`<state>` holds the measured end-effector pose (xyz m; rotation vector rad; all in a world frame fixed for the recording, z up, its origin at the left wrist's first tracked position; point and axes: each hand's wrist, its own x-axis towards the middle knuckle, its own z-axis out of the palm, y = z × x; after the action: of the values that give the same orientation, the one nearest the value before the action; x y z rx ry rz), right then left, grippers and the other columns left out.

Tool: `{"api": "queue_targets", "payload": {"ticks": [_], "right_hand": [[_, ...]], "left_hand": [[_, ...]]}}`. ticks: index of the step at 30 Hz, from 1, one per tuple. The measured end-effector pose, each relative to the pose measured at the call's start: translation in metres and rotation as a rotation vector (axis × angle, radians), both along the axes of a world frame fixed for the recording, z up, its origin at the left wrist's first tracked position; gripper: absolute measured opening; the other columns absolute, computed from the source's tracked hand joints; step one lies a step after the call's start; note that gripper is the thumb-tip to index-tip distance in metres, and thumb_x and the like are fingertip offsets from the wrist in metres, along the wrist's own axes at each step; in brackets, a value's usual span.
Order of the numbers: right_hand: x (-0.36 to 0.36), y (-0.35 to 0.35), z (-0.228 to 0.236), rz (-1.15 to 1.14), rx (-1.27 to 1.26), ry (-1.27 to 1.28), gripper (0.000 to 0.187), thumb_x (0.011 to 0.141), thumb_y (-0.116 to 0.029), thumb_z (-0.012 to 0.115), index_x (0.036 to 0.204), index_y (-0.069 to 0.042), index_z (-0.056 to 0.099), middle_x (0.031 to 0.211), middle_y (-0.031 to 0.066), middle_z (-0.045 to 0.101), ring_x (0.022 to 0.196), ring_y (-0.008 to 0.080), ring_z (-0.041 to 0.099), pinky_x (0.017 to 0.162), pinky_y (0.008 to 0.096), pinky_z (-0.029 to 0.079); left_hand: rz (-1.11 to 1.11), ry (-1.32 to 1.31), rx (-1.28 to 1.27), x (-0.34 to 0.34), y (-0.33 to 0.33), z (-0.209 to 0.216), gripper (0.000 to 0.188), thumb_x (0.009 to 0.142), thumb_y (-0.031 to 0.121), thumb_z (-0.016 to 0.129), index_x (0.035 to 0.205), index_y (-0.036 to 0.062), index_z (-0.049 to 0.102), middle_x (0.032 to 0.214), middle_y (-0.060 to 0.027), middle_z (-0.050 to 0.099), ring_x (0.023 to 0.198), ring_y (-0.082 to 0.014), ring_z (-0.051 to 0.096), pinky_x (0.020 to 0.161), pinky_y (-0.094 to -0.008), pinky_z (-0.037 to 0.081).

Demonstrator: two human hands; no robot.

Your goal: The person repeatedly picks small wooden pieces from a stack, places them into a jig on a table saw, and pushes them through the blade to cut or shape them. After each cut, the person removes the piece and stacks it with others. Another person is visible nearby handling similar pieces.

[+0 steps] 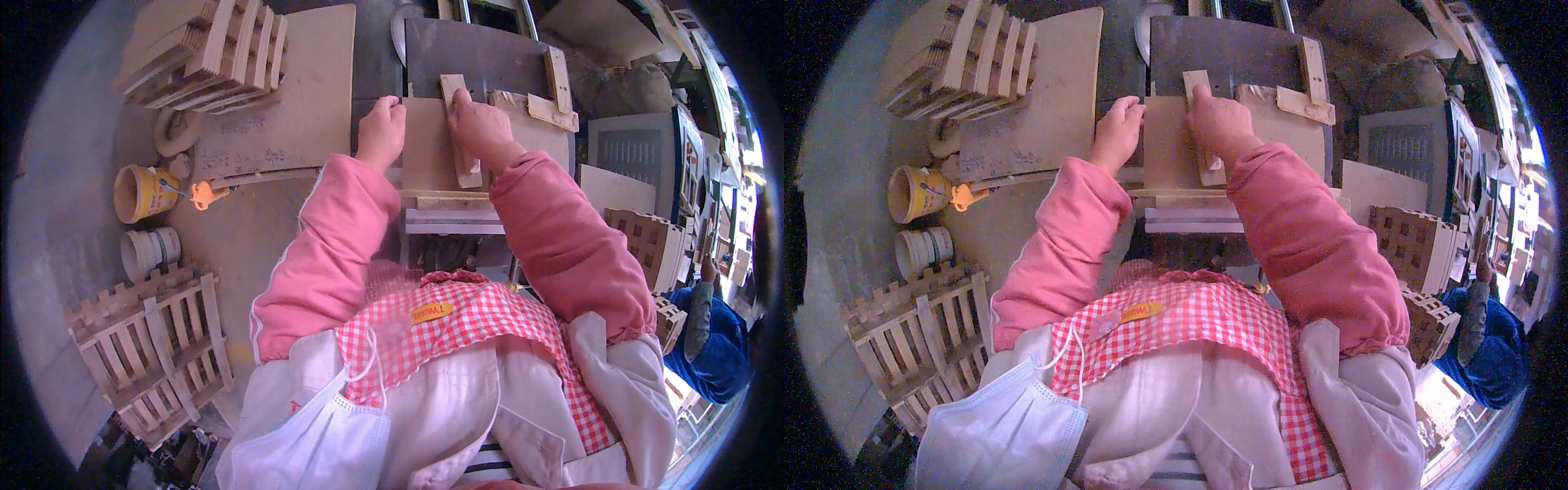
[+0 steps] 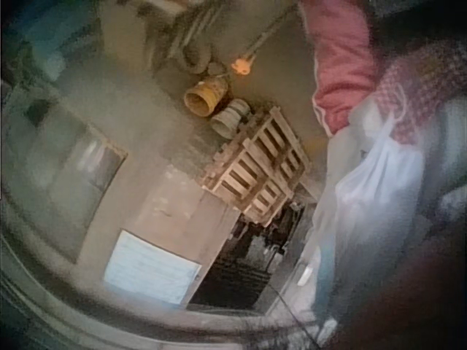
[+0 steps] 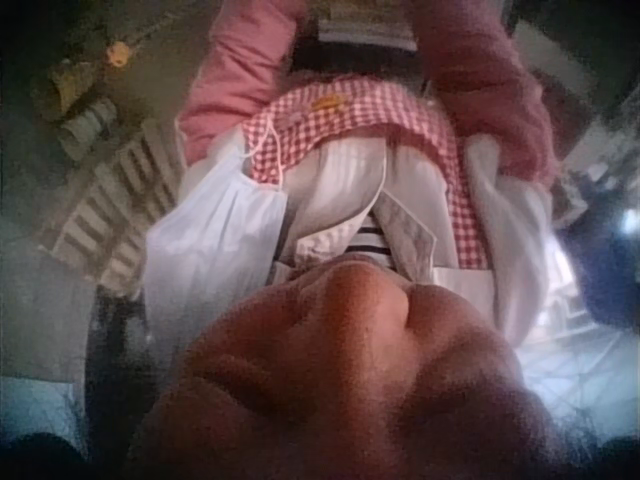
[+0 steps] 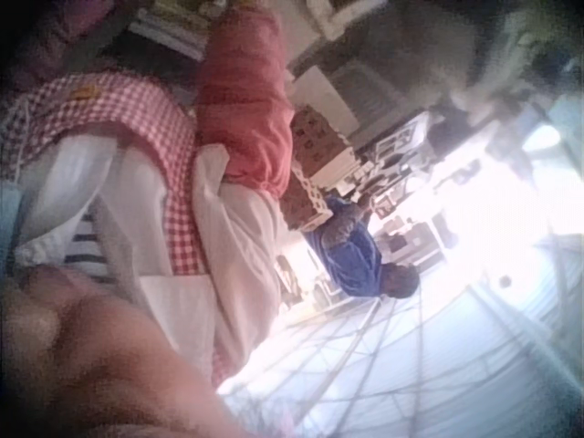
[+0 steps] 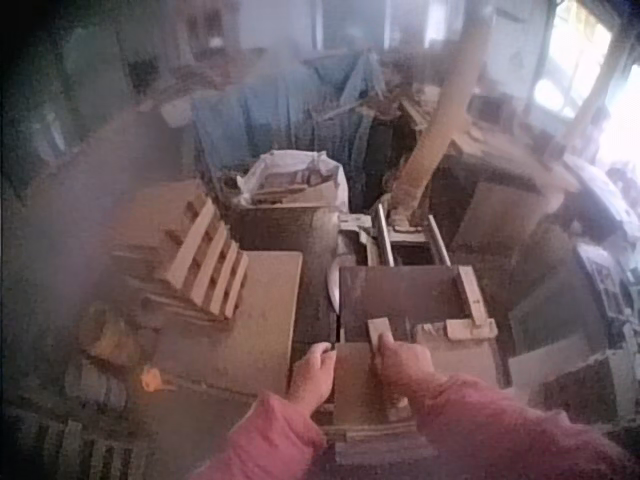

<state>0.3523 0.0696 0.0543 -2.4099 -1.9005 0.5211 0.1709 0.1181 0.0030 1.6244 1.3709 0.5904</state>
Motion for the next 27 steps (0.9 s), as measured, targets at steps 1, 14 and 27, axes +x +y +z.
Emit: {"api": "queue_targets", "payload": {"ticks": [1, 14, 27], "right_hand": [[0.0, 0.0, 0.003, -0.006, -0.039, 0.009, 0.027, 0.093, -0.031, 0.044, 0.107, -0.008, 0.048, 0.083, 0.0223, 0.067, 0.079, 0.0431, 0.064, 0.071, 0.0522, 0.049], [0.003, 0.006, 0.005, 0.017, -0.062, -0.032, 0.026, 0.092, -0.023, 0.042, 0.107, -0.002, 0.048, 0.086, 0.026, 0.067, 0.082, 0.0425, 0.067, 0.073, 0.0527, 0.052], [-0.034, 0.036, 0.003, 0.094, -0.046, -0.021, 0.03, 0.088, -0.028, 0.052, 0.103, -0.003, 0.057, 0.091, 0.024, 0.068, 0.088, 0.0395, 0.067, 0.077, 0.0479, 0.053]], "left_hand": [[0.003, -0.011, 0.02, 0.0, 0.001, -0.001, 0.044, 0.093, 0.03, 0.05, 0.122, -0.0023, 0.055, 0.107, -0.0189, 0.067, 0.095, -0.0267, 0.066, 0.085, -0.0351, 0.049], [0.022, -0.034, -0.041, 0.001, -0.001, 0.007, 0.039, 0.093, 0.029, 0.046, 0.116, 0.0, 0.058, 0.109, -0.0265, 0.063, 0.105, -0.0427, 0.058, 0.091, -0.0464, 0.045], [0.003, 0.018, 0.006, -0.001, 0.002, 0.005, 0.039, 0.094, 0.03, 0.048, 0.118, 0.0002, 0.058, 0.108, -0.0221, 0.065, 0.094, -0.0325, 0.066, 0.085, -0.0389, 0.049]]}}
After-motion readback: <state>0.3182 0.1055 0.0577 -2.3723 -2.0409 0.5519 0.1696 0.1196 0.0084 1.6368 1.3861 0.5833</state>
